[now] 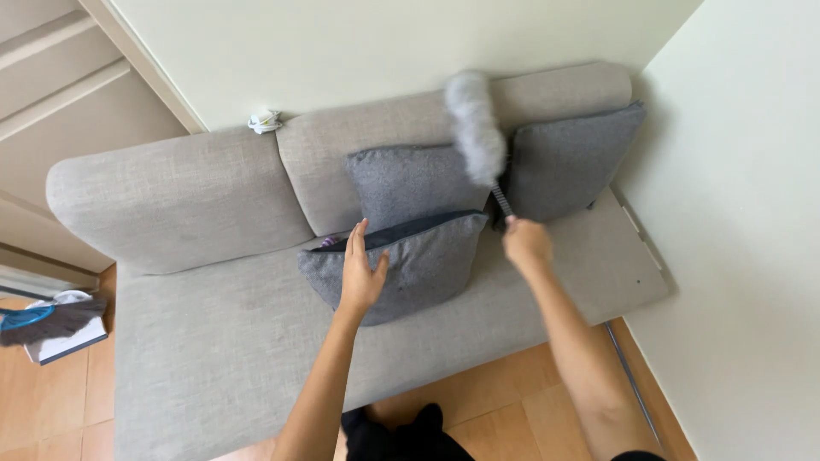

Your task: The person uses a feather duster to clean a gray sofa, including the cushions and backrest. They then move to a nearby shelf and dust decorative items, including a teal vase and a small black device.

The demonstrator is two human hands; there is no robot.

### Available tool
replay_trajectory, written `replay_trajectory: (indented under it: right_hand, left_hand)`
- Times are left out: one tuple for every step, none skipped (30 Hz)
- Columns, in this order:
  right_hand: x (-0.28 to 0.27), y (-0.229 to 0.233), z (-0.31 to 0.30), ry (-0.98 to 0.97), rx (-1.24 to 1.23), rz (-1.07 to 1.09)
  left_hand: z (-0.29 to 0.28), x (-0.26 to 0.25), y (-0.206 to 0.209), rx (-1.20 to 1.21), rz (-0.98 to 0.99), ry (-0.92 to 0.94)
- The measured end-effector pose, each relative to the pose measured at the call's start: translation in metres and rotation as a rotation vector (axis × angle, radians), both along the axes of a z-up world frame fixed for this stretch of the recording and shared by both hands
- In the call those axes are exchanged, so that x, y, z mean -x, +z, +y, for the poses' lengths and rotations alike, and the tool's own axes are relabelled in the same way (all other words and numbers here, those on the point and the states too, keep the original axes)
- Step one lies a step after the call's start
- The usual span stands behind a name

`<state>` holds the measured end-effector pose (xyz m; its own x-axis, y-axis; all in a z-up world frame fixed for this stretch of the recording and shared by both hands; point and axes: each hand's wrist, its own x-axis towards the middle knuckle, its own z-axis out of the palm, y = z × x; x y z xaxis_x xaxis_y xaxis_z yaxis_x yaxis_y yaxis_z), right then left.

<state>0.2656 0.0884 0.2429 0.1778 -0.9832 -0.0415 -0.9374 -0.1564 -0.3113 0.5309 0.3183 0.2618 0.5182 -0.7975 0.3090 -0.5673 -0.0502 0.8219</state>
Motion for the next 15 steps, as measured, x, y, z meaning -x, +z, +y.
replay_trajectory:
  right_hand:
    - [-0.020, 0.004, 0.015, 0.002, 0.002, -0.001]
    - [-0.036, 0.004, 0.033, 0.098, -0.004, -0.041]
    - [-0.053, 0.004, 0.050, 0.193, -0.010, -0.080]
    - [-0.058, 0.004, 0.049, 0.188, -0.003, -0.081]
    - [-0.065, 0.003, 0.049, 0.248, 0.003, 0.008]
    - [-0.075, 0.001, 0.051, 0.308, 0.005, 0.094]
    - [-0.069, -0.004, 0.035, 0.305, 0.008, 0.089]
    - [-0.057, -0.014, 0.032, 0.288, -0.009, 0.123]
    - [-0.045, -0.024, 0.031, 0.272, -0.027, 0.158]
    - [-0.025, -0.022, 0.008, 0.261, -0.024, 0.149]
    - [-0.004, -0.021, -0.014, 0.205, -0.035, 0.146]
    - [0.021, -0.023, -0.027, 0.148, -0.059, 0.147]
    - [0.046, -0.021, -0.047, 0.138, -0.069, 0.143]
    - [0.068, -0.022, -0.067, -0.001, -0.130, 0.164]
    - [0.090, -0.023, -0.086, -0.140, -0.192, 0.185]
  left_hand:
    - [-0.009, 0.001, 0.003, 0.002, -0.001, 0.002]
    - [-0.017, 0.004, 0.003, -0.003, -0.007, -0.001]
    - [-0.025, 0.007, 0.003, -0.009, -0.012, -0.003]
    - [-0.035, 0.010, 0.005, -0.002, -0.014, -0.008]
    - [-0.045, 0.012, 0.007, -0.012, -0.018, -0.022]
    - [-0.052, 0.010, 0.009, -0.028, -0.026, -0.033]
    - [-0.062, 0.007, 0.011, -0.025, -0.031, -0.036]
    - [-0.060, 0.009, 0.008, -0.051, -0.017, -0.052]
    - [-0.058, 0.010, 0.006, -0.078, -0.003, -0.067]
    - [-0.068, 0.003, 0.008, -0.075, -0.013, -0.077]
    - [-0.078, -0.004, 0.010, -0.072, -0.017, -0.078]
    - [-0.081, -0.007, 0.009, -0.082, -0.013, -0.079]
    - [-0.084, -0.010, 0.009, -0.092, -0.016, -0.089]
    - [-0.087, -0.016, 0.009, -0.104, -0.025, -0.093]
    - [-0.090, -0.021, 0.010, -0.117, -0.034, -0.096]
